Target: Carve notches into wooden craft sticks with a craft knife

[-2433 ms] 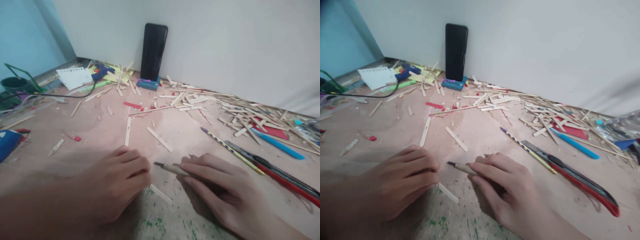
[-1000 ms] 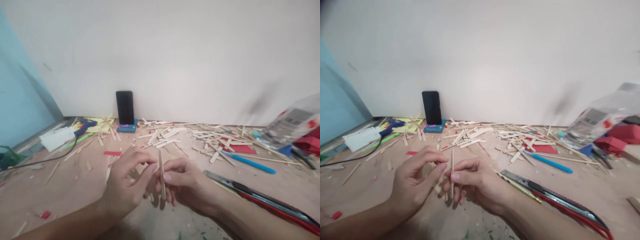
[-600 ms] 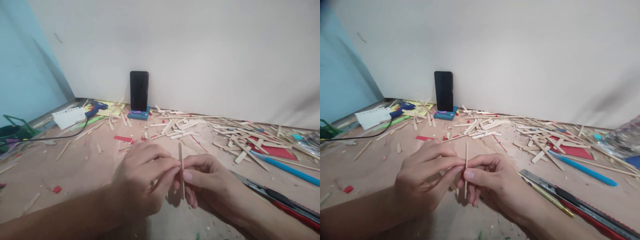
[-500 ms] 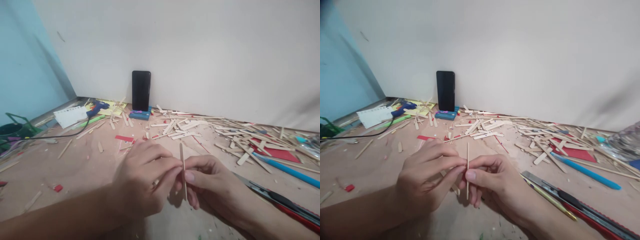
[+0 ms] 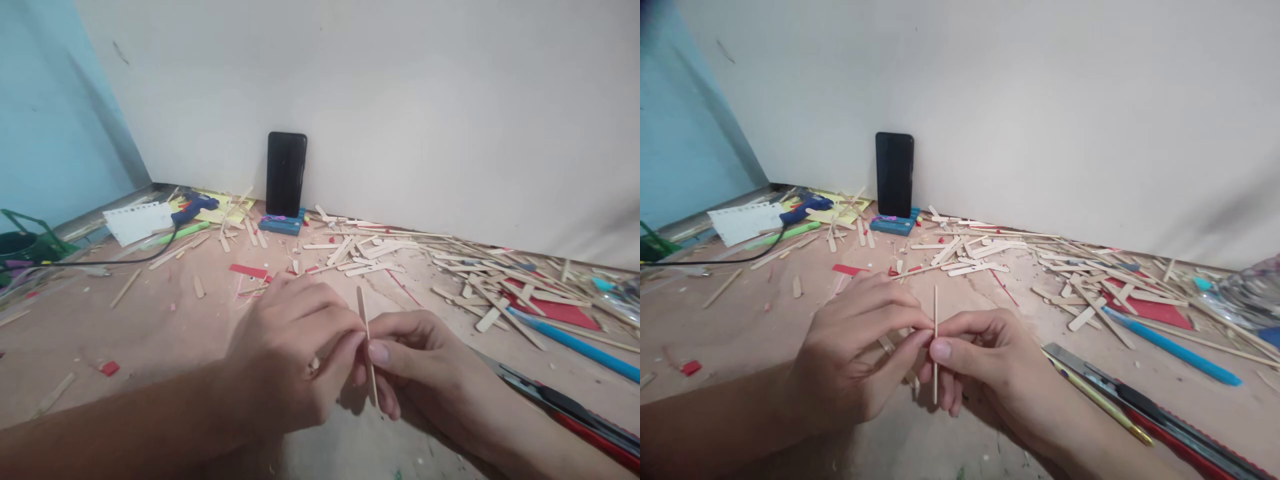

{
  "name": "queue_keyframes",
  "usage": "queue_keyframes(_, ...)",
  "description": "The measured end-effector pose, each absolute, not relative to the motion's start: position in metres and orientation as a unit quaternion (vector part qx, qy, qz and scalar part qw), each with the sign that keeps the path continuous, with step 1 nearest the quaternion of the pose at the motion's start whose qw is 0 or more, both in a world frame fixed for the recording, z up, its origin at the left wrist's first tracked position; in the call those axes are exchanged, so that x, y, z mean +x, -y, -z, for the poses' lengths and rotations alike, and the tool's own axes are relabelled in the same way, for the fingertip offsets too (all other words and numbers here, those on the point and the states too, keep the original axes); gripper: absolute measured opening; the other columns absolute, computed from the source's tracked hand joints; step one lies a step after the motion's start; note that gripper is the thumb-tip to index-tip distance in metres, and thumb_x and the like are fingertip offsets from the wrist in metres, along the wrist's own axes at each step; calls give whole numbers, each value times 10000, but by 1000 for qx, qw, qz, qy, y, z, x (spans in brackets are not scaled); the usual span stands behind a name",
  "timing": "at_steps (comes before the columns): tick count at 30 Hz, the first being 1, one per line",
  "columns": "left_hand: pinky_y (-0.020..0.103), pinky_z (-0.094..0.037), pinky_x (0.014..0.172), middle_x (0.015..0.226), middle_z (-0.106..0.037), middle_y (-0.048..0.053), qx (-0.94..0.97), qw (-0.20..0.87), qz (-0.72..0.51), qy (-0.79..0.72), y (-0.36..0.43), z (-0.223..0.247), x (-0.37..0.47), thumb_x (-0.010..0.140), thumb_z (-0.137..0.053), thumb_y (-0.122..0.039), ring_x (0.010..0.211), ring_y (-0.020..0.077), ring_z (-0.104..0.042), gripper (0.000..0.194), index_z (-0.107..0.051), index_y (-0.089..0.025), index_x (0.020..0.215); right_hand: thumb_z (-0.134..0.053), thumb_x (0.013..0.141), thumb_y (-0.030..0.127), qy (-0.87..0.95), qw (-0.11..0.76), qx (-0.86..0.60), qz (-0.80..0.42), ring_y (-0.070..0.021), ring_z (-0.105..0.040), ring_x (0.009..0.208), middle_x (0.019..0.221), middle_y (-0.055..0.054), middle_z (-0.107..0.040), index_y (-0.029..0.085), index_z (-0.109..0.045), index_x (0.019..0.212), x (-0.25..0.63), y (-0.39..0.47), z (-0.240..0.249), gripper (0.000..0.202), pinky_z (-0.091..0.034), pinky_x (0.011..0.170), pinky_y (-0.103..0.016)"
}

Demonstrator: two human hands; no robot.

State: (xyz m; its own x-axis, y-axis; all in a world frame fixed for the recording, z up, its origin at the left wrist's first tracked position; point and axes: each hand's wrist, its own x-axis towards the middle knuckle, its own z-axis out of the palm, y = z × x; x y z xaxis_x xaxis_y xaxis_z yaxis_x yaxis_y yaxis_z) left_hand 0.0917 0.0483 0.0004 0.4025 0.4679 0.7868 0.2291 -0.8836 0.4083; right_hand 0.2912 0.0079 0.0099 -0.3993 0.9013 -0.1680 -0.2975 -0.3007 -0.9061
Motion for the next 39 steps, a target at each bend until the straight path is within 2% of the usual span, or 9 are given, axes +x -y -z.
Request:
queue_keyframes(9, 327, -477, 812, 804, -688, -15, 832, 129, -508, -183, -55, 0, 95, 920, -668, -96, 768, 127, -610, 122, -635, -188, 846, -914, 865, 338, 434, 395, -366, -722, -71, -558, 453, 546, -28, -695, 143, -865, 849, 293, -7, -7, 202, -434, 483, -179)
queue_keyframes(14, 298, -494, 747, 767, -671, -4, 823, 133, -522, -181, -56, -1, 96, 908, -649, -86, 723, 121, -587, 127, -634, -188, 835, -898, 885, 365, 438, 393, -368, -720, -63, -593, 471, 563, -36, -702, 130, -853, 812, 293, -8, -7, 250, -423, 481, -150)
queue_keyframes(23, 253, -503, 727, 762, -675, 2, 820, 134, -523, -188, -56, -1, 97, 918, -656, -84, 718, 102, -590, 133, -643, -168, 816, -894, 888, 374, 434, 386, -375, -723, -61, -581, 442, 529, -28, -685, 135, -838, 778, 294, -9, -8, 269, -421, 480, -155)
queue_keyframes(29, 225, -497, 709, 769, -676, -29, 784, 169, -538, -258, -63, -2, 92, 807, -676, -27, 736, 90, -614, 143, -654, -167, 799, -915, 865, 355, 425, 384, -364, -734, -88, -658, 493, 739, -99, -807, 132, -859, 831, 296, -8, -8, 233, -478, 470, -175)
queue_keyframes(34, 228, -499, 718, 816, -656, -32, 779, 203, -535, -256, -58, -4, 92, 865, -699, -94, 765, 88, -615, 100, -643, -177, 872, -896, 884, 382, 410, 397, -353, -741, -68, -657, 487, 780, -92, -816, 149, -871, 854, 297, -9, -8, 237, -454, 459, -145)
queue_keyframes(39, 256, -484, 735, 744, -664, -50, 783, 204, -538, -237, -54, -4, 94, 914, -696, -91, 699, 77, -601, 157, -619, -179, 810, -894, 882, 382, 410, 401, -352, -740, -68, -645, 489, 766, -85, -804, 151, -877, 867, 297, -10, -8, 232, -452, 469, -151)
